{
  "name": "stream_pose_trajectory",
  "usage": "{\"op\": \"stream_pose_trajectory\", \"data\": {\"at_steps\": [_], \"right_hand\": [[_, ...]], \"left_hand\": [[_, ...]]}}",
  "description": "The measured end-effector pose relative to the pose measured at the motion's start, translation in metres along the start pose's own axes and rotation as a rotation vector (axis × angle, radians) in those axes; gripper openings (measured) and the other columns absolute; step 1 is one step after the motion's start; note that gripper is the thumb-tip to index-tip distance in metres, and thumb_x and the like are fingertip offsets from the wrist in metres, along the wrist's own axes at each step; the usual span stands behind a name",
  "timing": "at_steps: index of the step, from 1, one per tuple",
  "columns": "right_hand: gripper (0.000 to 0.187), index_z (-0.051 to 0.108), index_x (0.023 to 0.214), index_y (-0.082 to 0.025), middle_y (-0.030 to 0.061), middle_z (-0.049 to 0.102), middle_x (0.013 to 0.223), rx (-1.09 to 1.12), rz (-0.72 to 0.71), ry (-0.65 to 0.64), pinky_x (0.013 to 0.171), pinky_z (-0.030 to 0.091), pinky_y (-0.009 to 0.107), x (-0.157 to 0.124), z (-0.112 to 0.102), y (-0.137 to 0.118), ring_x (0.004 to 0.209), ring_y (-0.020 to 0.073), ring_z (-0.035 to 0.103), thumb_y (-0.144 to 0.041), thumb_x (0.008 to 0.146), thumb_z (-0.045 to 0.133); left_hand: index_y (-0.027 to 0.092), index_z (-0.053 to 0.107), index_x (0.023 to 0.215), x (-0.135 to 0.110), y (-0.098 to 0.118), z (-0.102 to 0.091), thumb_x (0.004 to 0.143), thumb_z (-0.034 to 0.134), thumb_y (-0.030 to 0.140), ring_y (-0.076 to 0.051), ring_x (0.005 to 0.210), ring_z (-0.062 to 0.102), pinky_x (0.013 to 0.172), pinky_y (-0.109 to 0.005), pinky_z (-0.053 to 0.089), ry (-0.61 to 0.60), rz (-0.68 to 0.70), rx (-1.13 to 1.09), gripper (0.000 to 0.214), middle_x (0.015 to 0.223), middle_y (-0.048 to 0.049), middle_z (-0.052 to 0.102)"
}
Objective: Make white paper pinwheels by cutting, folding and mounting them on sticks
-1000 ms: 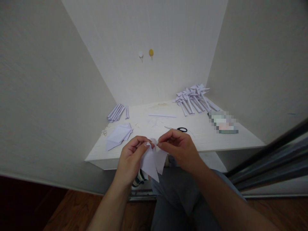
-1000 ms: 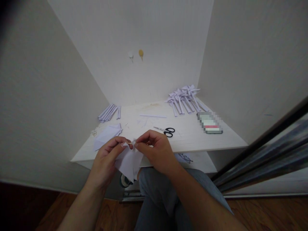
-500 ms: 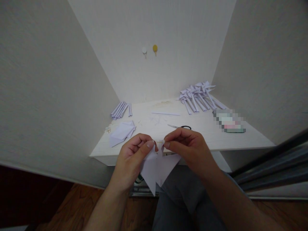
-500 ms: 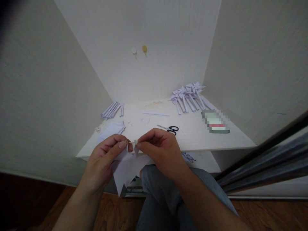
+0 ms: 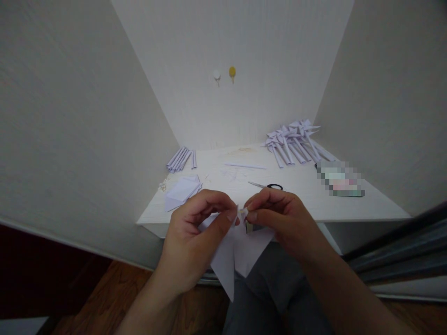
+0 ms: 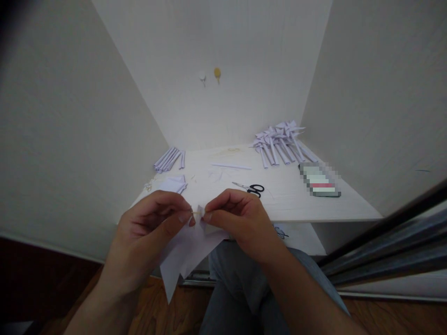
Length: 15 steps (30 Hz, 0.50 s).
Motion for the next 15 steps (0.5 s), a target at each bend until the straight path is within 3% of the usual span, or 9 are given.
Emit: {"op": "stream_pose_trajectory", "data": {"at_steps": [9,15], "right_hand": [[0.010,0.080,0.072,-0.023,0.0025,0.078,0.076,0.073,0.070,-0.131,0.068,0.055,0.029,-0.003,0.001,-0.002,0.070,0.0167,0.070,-0.018,0.067,0.087],[0.011,0.080,0.073,-0.022,0.0028,0.079,0.076,0.111,0.072,-0.143,0.066,0.057,0.027,-0.004,0.002,-0.005,0.069,0.0160,0.071,-0.019,0.067,0.089]], "left_hand": [[0.028,0.080,0.087,-0.008,0.011,-0.006,0.082,0.079,0.021,-0.019,0.075,0.070,0.069,-0.029,0.053,-0.055,0.003,0.135,0.009,0.084,-0.0006,0.079],[0.025,0.080,0.089,-0.010,0.018,-0.006,0.082,0.081,0.026,-0.023,0.079,0.072,0.072,-0.032,0.056,-0.107,-0.034,0.127,0.008,0.082,-0.0035,0.079]]}}
Point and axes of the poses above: each hand's wrist, its own x-axis towards the middle knuckle, its own z-axis out of the palm, y = z × x, the point moved 4 cm from there along x, towards the middle knuckle
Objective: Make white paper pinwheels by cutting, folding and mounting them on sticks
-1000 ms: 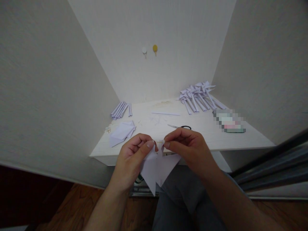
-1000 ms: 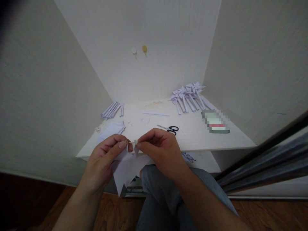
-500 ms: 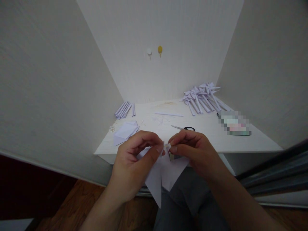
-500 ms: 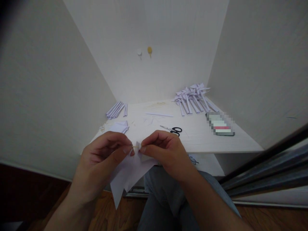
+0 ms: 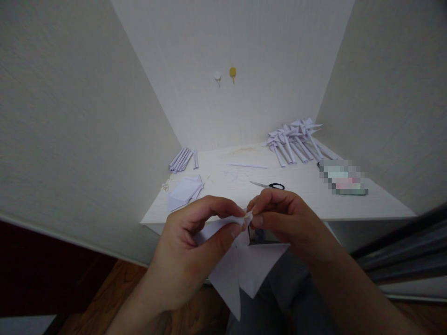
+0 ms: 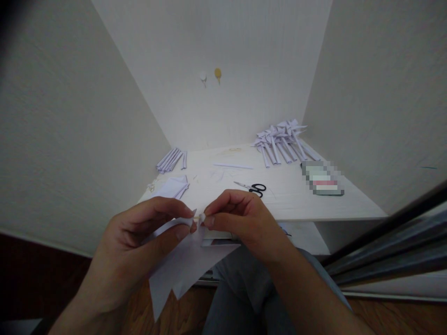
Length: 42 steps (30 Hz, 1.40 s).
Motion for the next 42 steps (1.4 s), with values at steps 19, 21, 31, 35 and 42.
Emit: {"op": "stream_pose_trajectory", "data": {"at_steps": [19,21,31,35,42], "right_hand": [[0.012,0.081,0.077,-0.021,0.0025,0.079,0.079,0.106,-0.020,-0.109,0.068,0.059,0.022,0.000,0.002,0.002,0.071,0.0130,0.074,-0.016,0.072,0.090],[0.012,0.081,0.077,-0.021,0.0020,0.079,0.077,0.115,-0.015,-0.110,0.067,0.059,0.022,0.000,0.002,0.003,0.070,0.0127,0.073,-0.015,0.072,0.090],[0.011,0.081,0.076,-0.022,0.0015,0.077,0.075,0.044,-0.028,-0.057,0.064,0.057,0.021,-0.001,0.003,0.002,0.067,0.0116,0.069,-0.017,0.071,0.090],[0.011,0.081,0.076,-0.021,0.0015,0.076,0.075,-0.001,-0.043,-0.029,0.064,0.056,0.020,-0.002,0.003,0.001,0.067,0.0109,0.068,-0.015,0.072,0.089],[0.012,0.081,0.076,-0.022,0.0014,0.077,0.076,0.014,-0.042,-0.023,0.064,0.055,0.021,-0.002,0.001,0.005,0.067,0.0113,0.068,-0.016,0.071,0.090]], "left_hand": [[0.025,0.079,0.089,0.002,-0.002,0.003,0.085,0.079,0.023,-0.020,0.089,0.072,0.073,-0.026,0.054,-0.034,0.008,-0.085,0.005,0.088,-0.0022,0.079],[0.025,0.079,0.088,0.002,-0.002,0.003,0.085,0.079,0.023,-0.019,0.087,0.072,0.072,-0.025,0.053,-0.032,0.013,-0.080,0.004,0.086,-0.0018,0.079],[0.028,0.079,0.086,0.003,-0.007,0.002,0.083,0.080,0.019,-0.016,0.086,0.069,0.075,-0.024,0.051,-0.006,0.020,-0.033,0.009,0.083,0.0017,0.077],[0.028,0.079,0.088,0.002,-0.009,0.002,0.082,0.082,0.020,-0.014,0.084,0.068,0.072,-0.022,0.050,-0.012,0.002,-0.041,0.010,0.084,0.0021,0.076],[0.024,0.076,0.086,0.005,-0.010,0.003,0.080,0.083,0.017,-0.013,0.079,0.064,0.068,-0.021,0.048,0.010,0.012,-0.093,0.011,0.082,0.0014,0.073]]}}
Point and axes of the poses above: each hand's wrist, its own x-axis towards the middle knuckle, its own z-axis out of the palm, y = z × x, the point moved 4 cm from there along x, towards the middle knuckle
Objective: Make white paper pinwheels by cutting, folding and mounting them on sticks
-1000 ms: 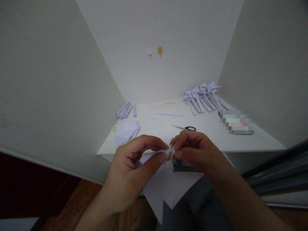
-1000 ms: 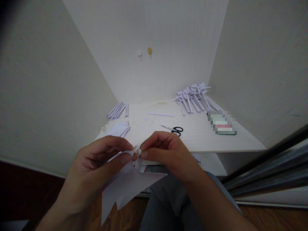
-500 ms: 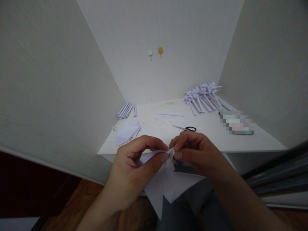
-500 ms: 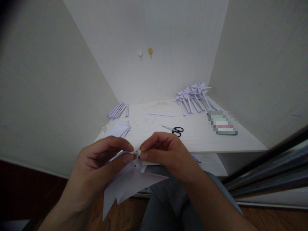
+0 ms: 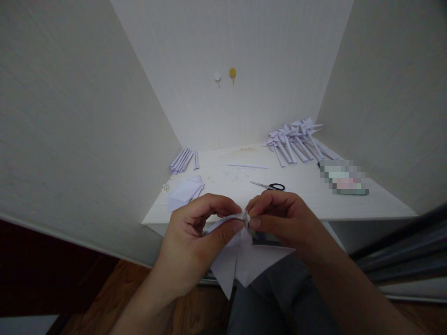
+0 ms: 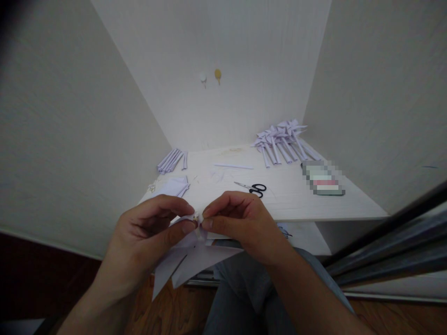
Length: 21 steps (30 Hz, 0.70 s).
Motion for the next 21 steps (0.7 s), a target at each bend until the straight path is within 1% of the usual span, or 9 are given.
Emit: {"op": "stream_pose_trajectory", "data": {"at_steps": [4,8,14,18,21], "right_hand": [[0.013,0.081,0.075,-0.021,0.0015,0.077,0.076,0.020,0.000,-0.001,0.064,0.055,0.022,0.0008,-0.0011,0.0015,0.068,0.0118,0.068,-0.017,0.069,0.092],[0.013,0.080,0.074,-0.021,0.0016,0.076,0.075,0.010,0.034,0.007,0.065,0.055,0.023,0.0017,-0.0005,0.0015,0.067,0.0120,0.068,-0.019,0.069,0.092],[0.014,0.080,0.074,-0.021,0.0018,0.077,0.074,-0.008,0.045,0.020,0.064,0.055,0.024,0.0019,-0.0006,0.0012,0.067,0.0128,0.068,-0.020,0.068,0.093],[0.015,0.079,0.076,-0.019,0.0015,0.077,0.072,0.002,0.074,0.001,0.063,0.055,0.024,0.0019,-0.0012,0.0033,0.064,0.0126,0.069,-0.020,0.069,0.092],[0.017,0.079,0.077,-0.019,0.0012,0.077,0.072,0.016,0.097,0.001,0.063,0.056,0.024,0.0022,-0.0023,0.0068,0.064,0.0127,0.069,-0.021,0.068,0.093]], "left_hand": [[0.024,0.069,0.085,0.0000,-0.0023,-0.0016,0.082,0.082,0.017,-0.011,0.076,0.062,0.069,-0.021,0.048,0.042,0.022,-0.051,0.015,0.081,0.0030,0.070],[0.023,0.072,0.085,-0.0010,-0.0002,-0.0031,0.083,0.080,0.017,-0.012,0.079,0.063,0.070,-0.021,0.048,0.025,0.061,0.025,0.010,0.082,0.0019,0.069],[0.023,0.075,0.085,0.0001,-0.0007,-0.0031,0.083,0.081,0.018,-0.015,0.084,0.067,0.075,-0.023,0.051,0.002,0.005,0.035,0.007,0.083,0.0004,0.073],[0.022,0.077,0.081,0.0016,-0.0035,-0.0038,0.080,0.083,0.017,-0.015,0.081,0.068,0.072,-0.024,0.052,-0.001,-0.026,-0.007,0.008,0.080,-0.0006,0.075],[0.022,0.079,0.080,0.0030,-0.0057,-0.0047,0.077,0.085,0.015,-0.014,0.077,0.067,0.070,-0.023,0.051,0.003,-0.023,-0.041,0.009,0.078,0.0001,0.075]]}}
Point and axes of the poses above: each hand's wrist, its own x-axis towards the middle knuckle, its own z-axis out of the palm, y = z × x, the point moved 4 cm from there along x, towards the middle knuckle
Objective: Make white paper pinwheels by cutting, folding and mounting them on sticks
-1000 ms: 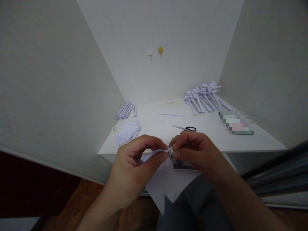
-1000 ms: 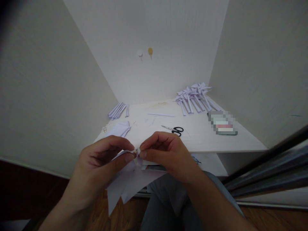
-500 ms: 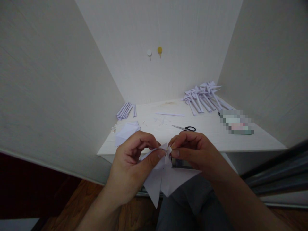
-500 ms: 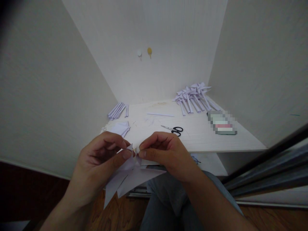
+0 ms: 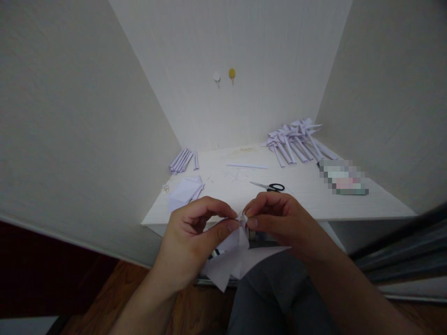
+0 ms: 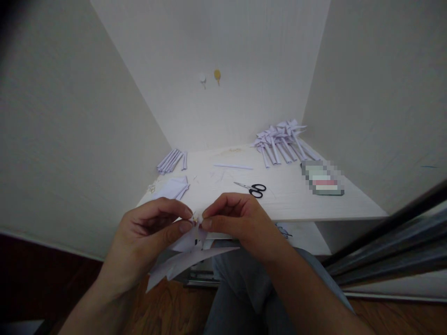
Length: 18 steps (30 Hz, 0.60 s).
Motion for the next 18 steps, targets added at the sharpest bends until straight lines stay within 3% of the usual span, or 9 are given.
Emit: {"op": "stream_pose_trajectory", "data": {"at_steps": [5,12,18], "right_hand": [[0.017,0.078,0.076,-0.019,0.0012,0.079,0.075,0.028,0.001,-0.003,0.066,0.056,0.025,0.002,-0.001,0.005,0.067,0.0132,0.071,-0.020,0.068,0.093],[0.015,0.080,0.077,-0.019,0.0002,0.078,0.070,0.017,0.032,0.002,0.062,0.055,0.022,0.005,-0.002,0.008,0.062,0.0117,0.070,-0.019,0.068,0.092],[0.018,0.078,0.073,-0.018,0.0004,0.077,0.069,-0.065,0.016,0.058,0.062,0.054,0.024,0.006,-0.001,0.005,0.062,0.0124,0.068,-0.020,0.063,0.094]], "left_hand": [[0.023,0.082,0.082,0.000,-0.005,-0.002,0.081,0.081,0.016,-0.013,0.075,0.066,0.065,-0.021,0.050,0.029,0.046,-0.012,0.007,0.082,-0.0006,0.075],[0.021,0.080,0.086,-0.004,-0.022,0.000,0.083,0.079,0.023,-0.011,0.061,0.057,0.054,-0.020,0.043,0.013,-0.113,-0.136,0.004,0.072,-0.0009,0.069],[0.018,0.074,0.080,-0.002,-0.023,0.000,0.080,0.079,0.020,-0.010,0.059,0.054,0.053,-0.020,0.041,0.057,-0.081,-0.129,0.006,0.070,0.0002,0.065]]}}
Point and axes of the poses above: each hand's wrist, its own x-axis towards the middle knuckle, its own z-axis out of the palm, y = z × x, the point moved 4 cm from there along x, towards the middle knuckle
